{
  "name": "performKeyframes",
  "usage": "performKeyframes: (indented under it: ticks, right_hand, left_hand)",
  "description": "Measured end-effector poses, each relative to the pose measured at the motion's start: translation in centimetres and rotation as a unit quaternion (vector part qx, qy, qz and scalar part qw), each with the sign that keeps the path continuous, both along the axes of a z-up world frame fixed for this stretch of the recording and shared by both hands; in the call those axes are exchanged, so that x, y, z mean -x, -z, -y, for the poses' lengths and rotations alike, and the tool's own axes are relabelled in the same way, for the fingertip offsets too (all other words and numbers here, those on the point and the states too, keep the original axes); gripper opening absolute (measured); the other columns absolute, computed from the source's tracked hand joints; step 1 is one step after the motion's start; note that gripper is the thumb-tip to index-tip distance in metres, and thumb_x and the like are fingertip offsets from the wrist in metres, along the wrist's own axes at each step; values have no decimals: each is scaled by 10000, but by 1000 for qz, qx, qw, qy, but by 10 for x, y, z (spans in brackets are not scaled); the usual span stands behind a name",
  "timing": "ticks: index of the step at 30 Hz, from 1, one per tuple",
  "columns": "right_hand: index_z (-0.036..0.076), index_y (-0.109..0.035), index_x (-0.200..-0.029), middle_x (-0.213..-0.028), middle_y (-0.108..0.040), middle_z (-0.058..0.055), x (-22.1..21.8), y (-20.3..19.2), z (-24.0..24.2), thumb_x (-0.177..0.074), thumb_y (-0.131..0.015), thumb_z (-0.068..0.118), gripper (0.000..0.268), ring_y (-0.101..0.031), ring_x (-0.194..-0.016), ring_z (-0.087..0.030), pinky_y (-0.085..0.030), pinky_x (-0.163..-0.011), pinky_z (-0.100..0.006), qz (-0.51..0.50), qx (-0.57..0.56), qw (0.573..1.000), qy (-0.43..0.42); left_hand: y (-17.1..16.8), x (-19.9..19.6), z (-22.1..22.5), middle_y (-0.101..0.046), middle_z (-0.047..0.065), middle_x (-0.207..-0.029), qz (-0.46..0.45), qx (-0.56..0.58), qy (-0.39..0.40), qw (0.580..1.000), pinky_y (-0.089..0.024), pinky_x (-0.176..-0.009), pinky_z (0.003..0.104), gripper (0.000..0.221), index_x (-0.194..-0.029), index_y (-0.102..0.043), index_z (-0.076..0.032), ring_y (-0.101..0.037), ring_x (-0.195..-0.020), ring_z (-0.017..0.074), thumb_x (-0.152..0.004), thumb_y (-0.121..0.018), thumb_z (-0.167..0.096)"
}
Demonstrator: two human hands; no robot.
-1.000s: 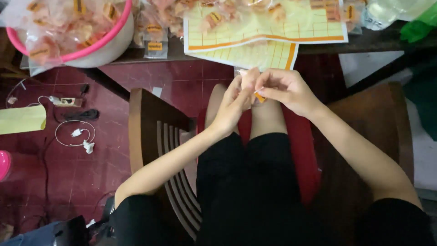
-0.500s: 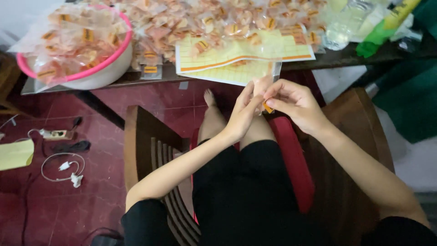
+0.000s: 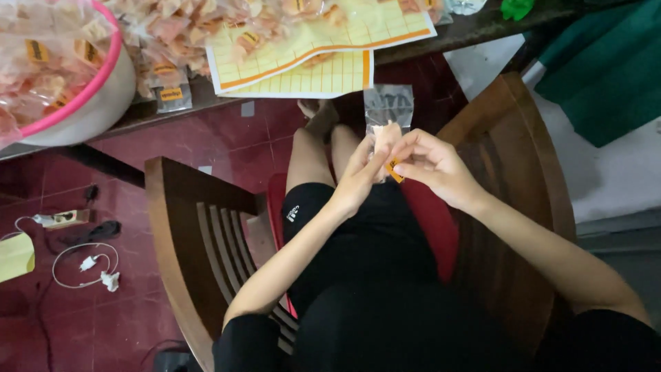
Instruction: Applying adhesive labels to plastic snack bags to seal or identify them on a production table.
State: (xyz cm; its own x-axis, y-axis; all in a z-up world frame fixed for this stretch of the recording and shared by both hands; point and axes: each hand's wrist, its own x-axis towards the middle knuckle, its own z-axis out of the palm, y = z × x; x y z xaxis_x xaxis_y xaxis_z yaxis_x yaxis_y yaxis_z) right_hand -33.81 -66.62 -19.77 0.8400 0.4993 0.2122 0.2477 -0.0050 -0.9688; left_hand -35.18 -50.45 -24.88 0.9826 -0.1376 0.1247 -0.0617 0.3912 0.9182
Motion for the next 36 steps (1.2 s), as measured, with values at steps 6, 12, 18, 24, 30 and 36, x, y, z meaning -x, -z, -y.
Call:
performKeyframes:
  ticks: [6,12,18,24,30,36]
  right_hand:
    - [23,-647,-988,-853,-653,-63,-5,4,7,-857,-679,42,137,-606,-843,-93,-551,-778,-314,13,8,1000,11]
    - [-19,-673,-965,-830,-636,-105,-8,4,12,-892,-642,19,88,-599,-830,-107,-558,-762,-320,28,-4,1000,11]
    - [-36,-674,-1028,-862,-651,-118,-7,-1,12,-896,-635,7,144,-617,-883,-125,-557,-768,-310,37,-12,999,-2]
    - [-21,-630,-1098,-888,-660,-112,-7,2,16,-860,-677,6,244,-631,-885,-127,-551,-801,-305,32,-15,999,-9]
    - [-28,-667,-926,-839,-669,-117,-4,5,15,-855,-673,-17,71,-648,-842,-131,-563,-749,-293,13,-25,999,-16]
    - [-25,-691,-926,-872,-676,-139,-5,8,18,-878,-654,-7,64,-664,-865,-161,-561,-771,-311,32,-19,999,-20]
  left_hand:
    - [5,0,1,-580,-18,-752,3,57,-38,998,-511,-622,167,201,-1111,-576,-70,-576,-716,24,-982,-547,-220]
    - [1,18,13,-631,22,-802,21,40,-62,997,-534,-635,199,203,-1124,-571,-67,-595,-724,46,-958,-597,-181]
    - [-9,25,22,-619,-1,-806,43,-8,-55,998,-526,-640,192,229,-1174,-540,-56,-562,-725,31,-974,-560,-164]
    - [-14,28,19,-620,0,-780,19,33,-40,999,-527,-607,189,142,-1112,-539,-68,-577,-705,29,-1000,-500,-146]
    - [-12,29,17,-590,17,-918,30,38,-32,998,-545,-727,230,237,-1225,-508,-83,-565,-808,45,-1010,-503,-182]
    - [3,29,17,-578,68,-976,40,18,-14,999,-543,-758,275,336,-1304,-475,-86,-580,-835,112,-976,-547,-111]
